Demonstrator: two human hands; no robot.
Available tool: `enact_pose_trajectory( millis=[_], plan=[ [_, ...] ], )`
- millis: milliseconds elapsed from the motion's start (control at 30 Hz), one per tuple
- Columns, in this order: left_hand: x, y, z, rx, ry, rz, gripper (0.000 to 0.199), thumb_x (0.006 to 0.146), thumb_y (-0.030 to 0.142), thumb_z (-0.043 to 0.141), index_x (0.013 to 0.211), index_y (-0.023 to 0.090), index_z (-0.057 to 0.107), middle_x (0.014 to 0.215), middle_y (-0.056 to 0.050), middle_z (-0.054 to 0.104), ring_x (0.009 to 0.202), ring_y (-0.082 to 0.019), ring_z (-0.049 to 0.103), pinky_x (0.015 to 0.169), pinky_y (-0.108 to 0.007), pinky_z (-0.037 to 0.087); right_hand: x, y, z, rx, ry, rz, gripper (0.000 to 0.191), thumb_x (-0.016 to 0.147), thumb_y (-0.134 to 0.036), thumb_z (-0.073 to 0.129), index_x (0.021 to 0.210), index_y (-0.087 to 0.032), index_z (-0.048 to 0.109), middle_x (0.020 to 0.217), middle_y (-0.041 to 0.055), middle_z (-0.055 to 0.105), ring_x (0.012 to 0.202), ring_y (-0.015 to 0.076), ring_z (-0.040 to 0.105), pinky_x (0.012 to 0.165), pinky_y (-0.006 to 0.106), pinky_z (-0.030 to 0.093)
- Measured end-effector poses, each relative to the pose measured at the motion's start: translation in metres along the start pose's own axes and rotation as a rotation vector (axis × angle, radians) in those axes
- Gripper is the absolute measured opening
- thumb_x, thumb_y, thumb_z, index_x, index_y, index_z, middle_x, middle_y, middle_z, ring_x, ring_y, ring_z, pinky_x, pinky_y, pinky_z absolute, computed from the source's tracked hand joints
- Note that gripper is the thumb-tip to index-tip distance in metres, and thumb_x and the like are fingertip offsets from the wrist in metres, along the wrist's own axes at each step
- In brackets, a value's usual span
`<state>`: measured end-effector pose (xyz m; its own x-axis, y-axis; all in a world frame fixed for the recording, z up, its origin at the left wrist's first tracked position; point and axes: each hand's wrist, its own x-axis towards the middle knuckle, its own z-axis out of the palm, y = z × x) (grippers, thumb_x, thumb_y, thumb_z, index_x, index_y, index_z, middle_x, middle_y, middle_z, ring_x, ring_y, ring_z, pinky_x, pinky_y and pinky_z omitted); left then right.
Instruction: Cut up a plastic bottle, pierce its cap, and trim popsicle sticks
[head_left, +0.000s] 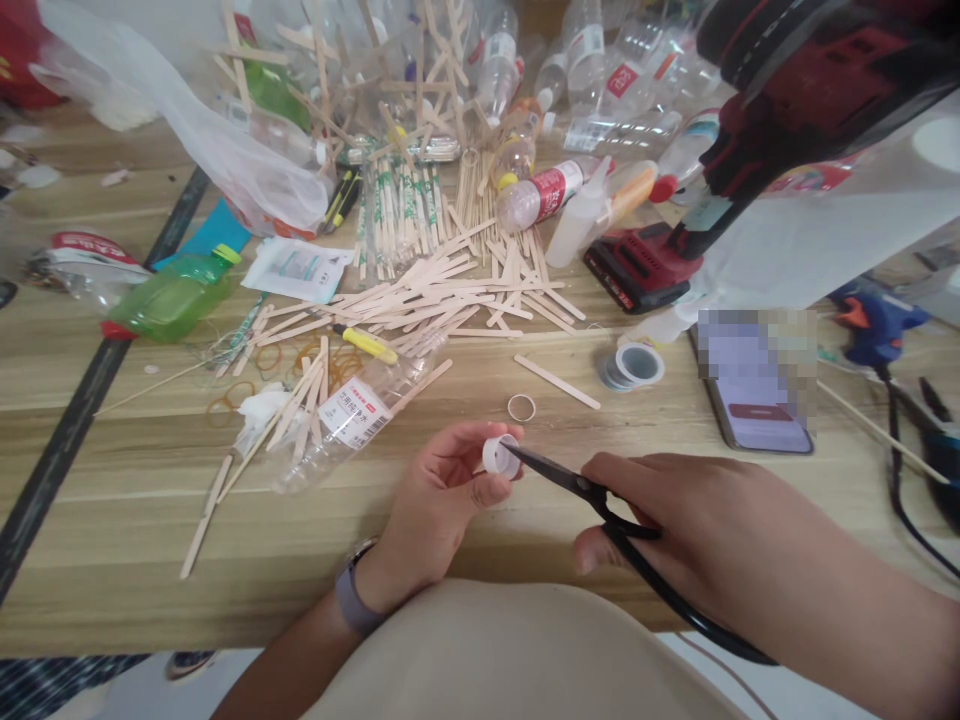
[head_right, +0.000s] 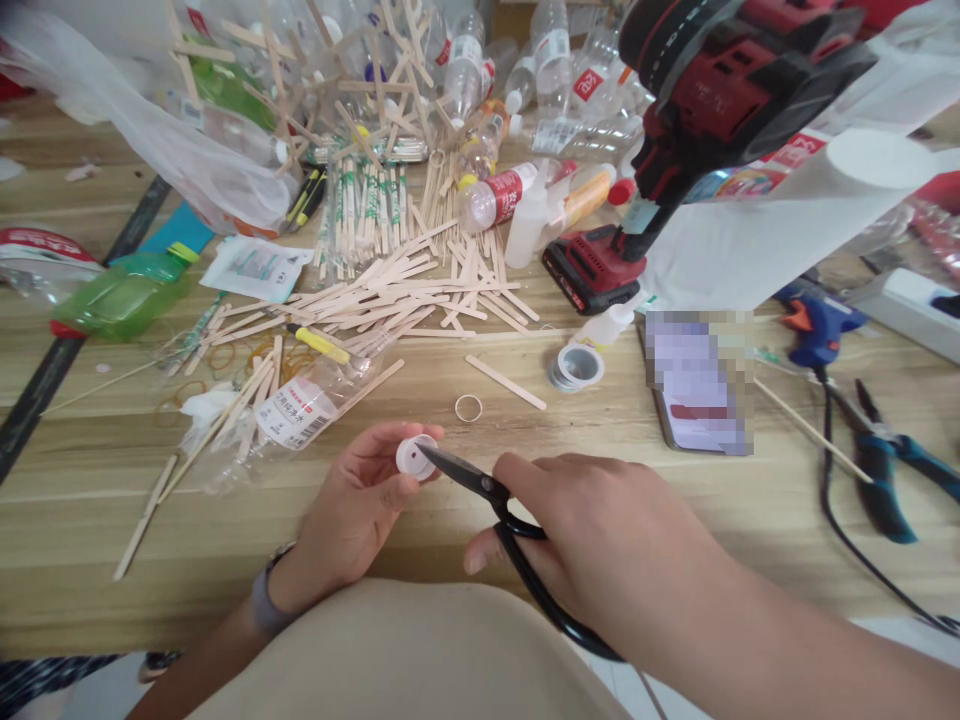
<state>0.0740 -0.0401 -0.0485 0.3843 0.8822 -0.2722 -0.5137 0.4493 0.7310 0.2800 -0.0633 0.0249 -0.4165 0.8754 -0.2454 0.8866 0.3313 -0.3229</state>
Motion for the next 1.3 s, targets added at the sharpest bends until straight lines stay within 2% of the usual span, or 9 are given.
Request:
enact_pose_trajectory(
  millis=[233,367,567,800,1033,1300],
  plan=[
    [0.000,0.003,0.002,-0.039,0.031,-0.007,0.029,0.067,0.024,0.085,0.094,0.026,0.074,0.098,-0.001,0.076,0.088,-0.011,0.066,0.082,-0.023,0.049,0.000,0.001,-0.003,-0.196,0.197,-0.150,0.045,0.062,-0.050,0.085,0.085,-0.018,0.062,0.063,-0.0016,0.061,0.054,0.0228,0.066,0.041,0.031,0.044],
    [0.000,0.003,0.003,-0.047,-0.002,0.015,0.029,0.068,0.025,0.085,0.094,0.027,0.074,0.096,-0.001,0.076,0.085,-0.010,0.066,0.075,-0.021,0.050,0.001,-0.001,-0.008,-0.246,0.260,-0.165,0.046,0.056,-0.044,0.088,0.082,-0.018,0.061,0.062,-0.0024,0.058,0.053,0.0216,0.064,0.040,0.030,0.045],
    [0.000,0.003,0.003,-0.073,-0.024,-0.016,0.028,0.067,0.021,0.085,0.093,0.028,0.075,0.096,0.001,0.076,0.082,-0.010,0.065,0.070,-0.019,0.050,0.000,-0.004,-0.010,-0.294,0.251,-0.189,0.040,0.060,-0.046,0.085,0.077,-0.020,0.060,0.060,-0.0028,0.058,0.051,0.0199,0.062,0.041,0.028,0.040],
    [0.000,0.003,0.005,-0.068,0.019,-0.036,0.029,0.064,0.020,0.087,0.089,0.025,0.073,0.093,-0.001,0.075,0.080,-0.013,0.065,0.070,-0.024,0.052,0.001,-0.006,-0.012,-0.369,0.231,-0.189,0.030,0.071,-0.044,0.078,0.078,-0.020,0.062,0.061,-0.0007,0.060,0.054,0.0204,0.062,0.045,0.029,0.037],
    [-0.002,0.004,0.003,-0.067,0.005,-0.047,0.029,0.065,0.016,0.086,0.090,0.026,0.075,0.093,-0.001,0.076,0.081,-0.011,0.066,0.071,-0.021,0.053,0.003,-0.006,-0.013,-0.371,0.248,-0.208,0.031,0.066,-0.042,0.082,0.077,-0.020,0.063,0.061,-0.0013,0.059,0.052,0.0202,0.061,0.044,0.029,0.033],
    [0.000,0.004,0.005,-0.043,0.012,-0.074,0.033,0.062,0.024,0.088,0.093,0.025,0.076,0.092,-0.003,0.076,0.080,-0.015,0.065,0.071,-0.027,0.052,-0.001,-0.004,-0.011,-0.390,0.237,-0.217,0.033,0.065,-0.040,0.084,0.080,-0.020,0.062,0.064,-0.0013,0.059,0.056,0.0208,0.062,0.046,0.029,0.034]
  ],
)
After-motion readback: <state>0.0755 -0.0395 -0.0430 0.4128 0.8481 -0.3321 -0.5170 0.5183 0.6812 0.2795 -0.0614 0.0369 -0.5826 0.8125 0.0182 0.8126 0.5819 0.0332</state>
